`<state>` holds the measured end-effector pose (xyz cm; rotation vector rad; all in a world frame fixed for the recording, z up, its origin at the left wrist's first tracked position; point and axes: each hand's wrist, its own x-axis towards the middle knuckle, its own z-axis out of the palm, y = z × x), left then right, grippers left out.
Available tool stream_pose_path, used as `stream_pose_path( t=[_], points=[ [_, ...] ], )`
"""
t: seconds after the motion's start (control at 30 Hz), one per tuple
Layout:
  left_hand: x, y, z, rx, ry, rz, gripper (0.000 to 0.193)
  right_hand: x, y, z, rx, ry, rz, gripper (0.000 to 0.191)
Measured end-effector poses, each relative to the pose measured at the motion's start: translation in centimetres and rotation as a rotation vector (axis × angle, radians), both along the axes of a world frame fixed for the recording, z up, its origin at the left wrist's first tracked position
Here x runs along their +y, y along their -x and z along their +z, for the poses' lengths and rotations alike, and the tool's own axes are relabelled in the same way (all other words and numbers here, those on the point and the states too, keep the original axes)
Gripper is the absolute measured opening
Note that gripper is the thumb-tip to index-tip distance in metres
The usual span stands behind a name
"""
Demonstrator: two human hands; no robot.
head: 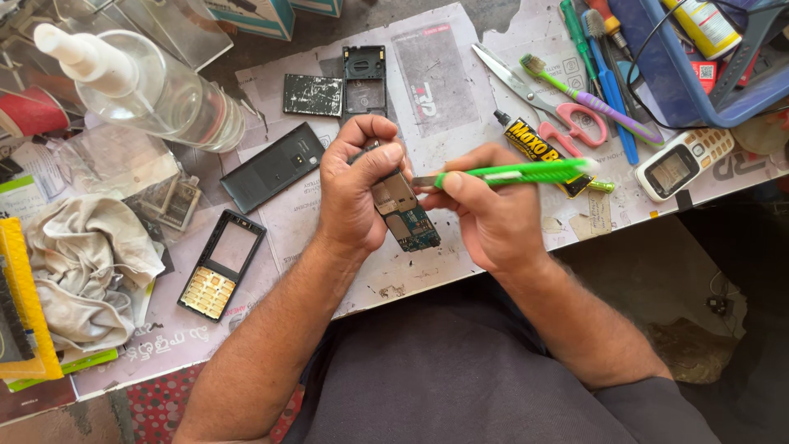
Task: The person applies adhesive to a small electronic component and presses it onto a circuit board. They then use a green utility knife to scrape and clean the board surface around the component.
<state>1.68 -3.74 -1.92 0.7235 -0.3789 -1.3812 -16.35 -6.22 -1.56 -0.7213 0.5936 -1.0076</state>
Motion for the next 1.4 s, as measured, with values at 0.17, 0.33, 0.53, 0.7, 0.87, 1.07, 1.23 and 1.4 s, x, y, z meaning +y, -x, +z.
stream_pose_path(
  t=[0.17,0.33,0.53,0.7,0.87,1.07,1.23,1.4],
  points=[
    [-0.1,-0.5,0.1,0.089,-0.006,-0.027,0.022,1.7,0.4,0.8,0.248,0.415,-0.062,0.013],
    [0.1,-0.8,0.5,0.219,-0.038,-0.054,0.027,2.5,0.4,1.7,0.608,0.889,-0.195,0.022],
    [0.2,-0.8,0.8,0.266,-0.028,-0.06,0.03,2.5,-0.2,2.8,0.603,1.121,-0.1,0.031],
    [0.2,-0.8,0.7,0.166,-0.081,-0.02,0.034,2.2,-1.3,2.5,0.637,1.339,-0.079,0.035],
    [0.3,-0.9,0.9,0.08,-0.101,0.034,0.039,2.5,-2.1,2.2,0.683,1.38,-0.105,0.037],
    [0.3,-0.9,1.1,0.061,-0.153,0.041,0.042,2.3,-2.2,2.0,0.728,1.502,-0.127,0.036],
    [0.3,-0.7,1.0,0.118,-0.086,0.028,0.035,2.4,-2.1,1.9,0.762,1.504,-0.176,0.036],
    [0.5,-0.4,0.7,0.204,-0.013,-0.022,0.034,2.3,-2.3,1.8,0.755,1.476,-0.219,0.036]
  ],
)
